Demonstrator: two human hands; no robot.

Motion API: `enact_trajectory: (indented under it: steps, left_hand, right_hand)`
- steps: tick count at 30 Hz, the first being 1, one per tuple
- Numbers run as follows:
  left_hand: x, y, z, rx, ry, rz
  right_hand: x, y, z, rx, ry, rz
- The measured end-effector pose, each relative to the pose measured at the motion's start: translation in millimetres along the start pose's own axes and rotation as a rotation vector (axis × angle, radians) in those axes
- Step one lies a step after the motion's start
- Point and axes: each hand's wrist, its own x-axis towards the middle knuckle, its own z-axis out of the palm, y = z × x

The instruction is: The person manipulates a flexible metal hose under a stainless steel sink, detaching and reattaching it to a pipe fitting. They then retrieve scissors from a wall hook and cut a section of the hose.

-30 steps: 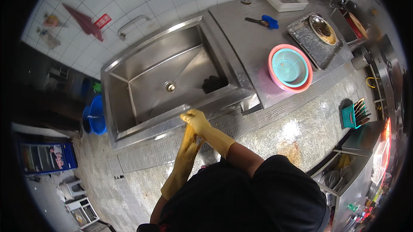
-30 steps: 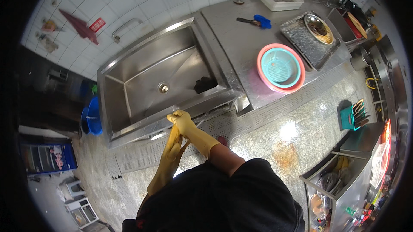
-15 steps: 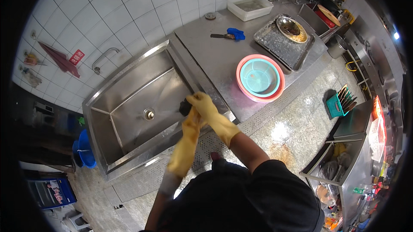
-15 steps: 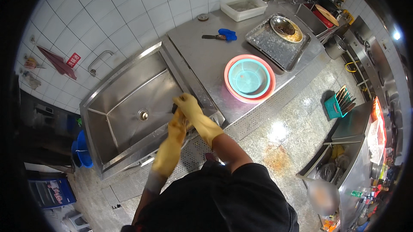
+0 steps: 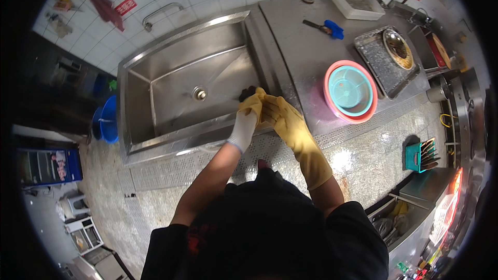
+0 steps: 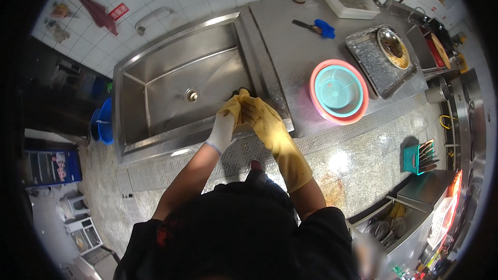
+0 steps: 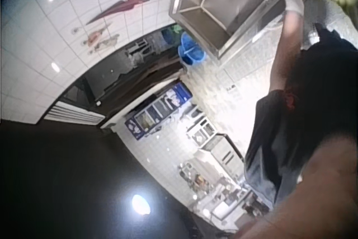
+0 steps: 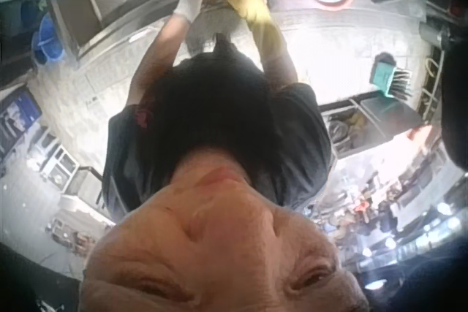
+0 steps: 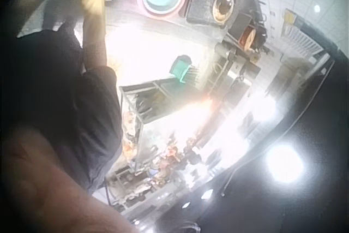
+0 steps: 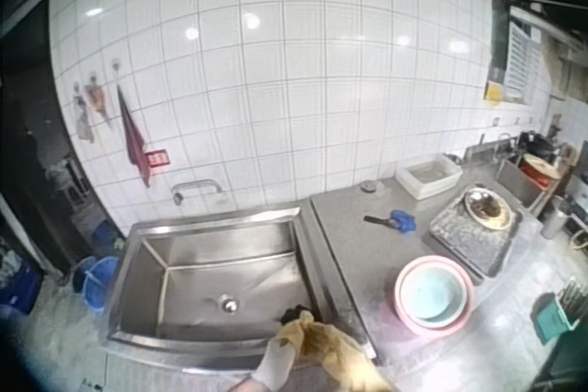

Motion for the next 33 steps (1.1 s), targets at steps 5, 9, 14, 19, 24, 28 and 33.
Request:
enact_trajectory:
  steps: [5,9,14,19,24,28,33]
  left_hand:
    - [-11.4,10.1,20.5,0.199,0.241,-0.023]
    - [-11.7,-5.3,-3.8,0.112,0.305,-0.115]
    - [3.2,-5.5,-33.9,-0.185,0.314,-0.209]
    - [-18.0,9.5,-29.8,-0.086,0.074,-0.064]
    - [-41.4,9.8,17.3,0.307,-0.202,-0.156]
    - [-60.2,5.9,22.5,0.487,-0.163,-0.090]
    - [-44.6,10.3,12.4,0.124,0.090,-0.085]
  right_hand:
    - [-6.7,29.3,-10.6,-0.268,0.060,0.071]
    - [-15.5,53.2,-30.1,-0.873,-0.225,-0.173]
    - [-15.8,67.8,-100.7,-0.036,0.132,0.203]
    - [0.5,22.5,-84.2,-0.223,0.459,0.097]
    - [17.7,23.0,-51.1,-0.613,0.377,-0.023]
    - [54.2,1.6,-43.0,-0.705,0.412,-0.088]
    - [51.9,5.3,-14.6,-0.350,0.281,0.054]
